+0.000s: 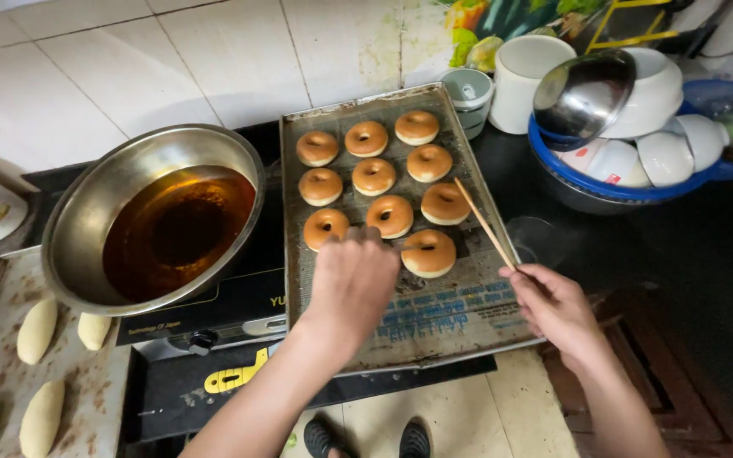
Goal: Frying donuts and bread dough in a pan of hot oil and transferring them to a tray.
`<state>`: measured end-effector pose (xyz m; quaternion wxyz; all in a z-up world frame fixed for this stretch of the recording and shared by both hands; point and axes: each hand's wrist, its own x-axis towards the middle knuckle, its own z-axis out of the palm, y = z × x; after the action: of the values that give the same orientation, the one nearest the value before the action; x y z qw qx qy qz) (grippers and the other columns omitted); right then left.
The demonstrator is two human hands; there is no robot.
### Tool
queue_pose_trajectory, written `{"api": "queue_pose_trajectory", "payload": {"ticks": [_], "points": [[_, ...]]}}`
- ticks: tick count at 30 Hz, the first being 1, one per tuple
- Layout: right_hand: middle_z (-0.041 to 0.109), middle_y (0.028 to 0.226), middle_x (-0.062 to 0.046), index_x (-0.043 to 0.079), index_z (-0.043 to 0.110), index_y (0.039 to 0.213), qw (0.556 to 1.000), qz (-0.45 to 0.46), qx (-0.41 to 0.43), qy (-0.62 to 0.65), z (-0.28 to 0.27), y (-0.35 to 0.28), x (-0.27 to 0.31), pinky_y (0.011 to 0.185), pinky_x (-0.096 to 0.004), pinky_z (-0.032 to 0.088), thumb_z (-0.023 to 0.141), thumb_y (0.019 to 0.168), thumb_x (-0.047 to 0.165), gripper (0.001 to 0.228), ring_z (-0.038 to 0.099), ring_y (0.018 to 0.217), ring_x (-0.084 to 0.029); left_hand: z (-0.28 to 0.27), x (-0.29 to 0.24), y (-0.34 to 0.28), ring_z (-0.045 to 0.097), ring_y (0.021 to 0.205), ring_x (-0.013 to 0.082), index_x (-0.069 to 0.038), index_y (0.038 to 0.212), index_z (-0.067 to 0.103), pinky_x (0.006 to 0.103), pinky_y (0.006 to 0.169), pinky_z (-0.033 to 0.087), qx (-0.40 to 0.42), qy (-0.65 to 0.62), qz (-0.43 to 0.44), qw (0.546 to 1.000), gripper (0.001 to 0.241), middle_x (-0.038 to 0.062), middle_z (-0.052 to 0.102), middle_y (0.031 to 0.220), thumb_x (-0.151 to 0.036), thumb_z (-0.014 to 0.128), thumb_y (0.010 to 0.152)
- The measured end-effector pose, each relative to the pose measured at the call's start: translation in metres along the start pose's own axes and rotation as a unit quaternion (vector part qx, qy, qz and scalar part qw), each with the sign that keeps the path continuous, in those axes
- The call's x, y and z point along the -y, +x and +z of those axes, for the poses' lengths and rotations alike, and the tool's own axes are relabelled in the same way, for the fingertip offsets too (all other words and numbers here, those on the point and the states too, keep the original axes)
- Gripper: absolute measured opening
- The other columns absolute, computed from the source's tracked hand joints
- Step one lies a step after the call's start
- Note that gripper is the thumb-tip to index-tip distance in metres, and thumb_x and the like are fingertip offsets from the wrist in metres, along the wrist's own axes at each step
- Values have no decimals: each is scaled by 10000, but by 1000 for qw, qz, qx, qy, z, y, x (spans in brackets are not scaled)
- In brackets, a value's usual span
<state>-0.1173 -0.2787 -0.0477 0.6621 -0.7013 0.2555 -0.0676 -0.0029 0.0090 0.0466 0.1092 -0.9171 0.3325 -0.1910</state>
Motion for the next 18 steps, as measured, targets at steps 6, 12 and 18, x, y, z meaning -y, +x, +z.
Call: {"api": "queue_pose_trajectory", "payload": {"ticks": [6, 12, 18], "points": [[470, 838, -35, 60, 775, 1378, 988, 39, 72, 128, 73, -3, 38, 479, -285, 424, 598, 1234, 228, 283, 526, 573, -157, -28, 44, -43, 809, 951, 211, -341, 1215, 877, 394, 650, 667, -61, -41, -101, 992, 340, -65, 787, 1058, -172, 758, 945], [865, 1232, -307, 0, 663, 1454, 973, 32, 190, 129, 183, -23, 71, 923, -529, 687, 533, 1244, 304, 391, 877, 1117, -403, -43, 74, -106, 793, 1006, 341, -219, 1414, 788, 520, 806, 686, -87, -258, -287, 918, 448, 59, 741, 1036, -105, 658, 1001], [815, 1367, -199, -66, 749, 1382, 951, -3, 271, 152, 321, -105, 84, 1012, -357, 621, 619, 1163, 136, 325, 812, 1328, -285, -46, 98, -199, 840, 827, 320, -47, 1220, 839, 411, 722, 642, -277, -403, -408, 771, 231, 118, 886, 1064, -61, 737, 1013]]}}
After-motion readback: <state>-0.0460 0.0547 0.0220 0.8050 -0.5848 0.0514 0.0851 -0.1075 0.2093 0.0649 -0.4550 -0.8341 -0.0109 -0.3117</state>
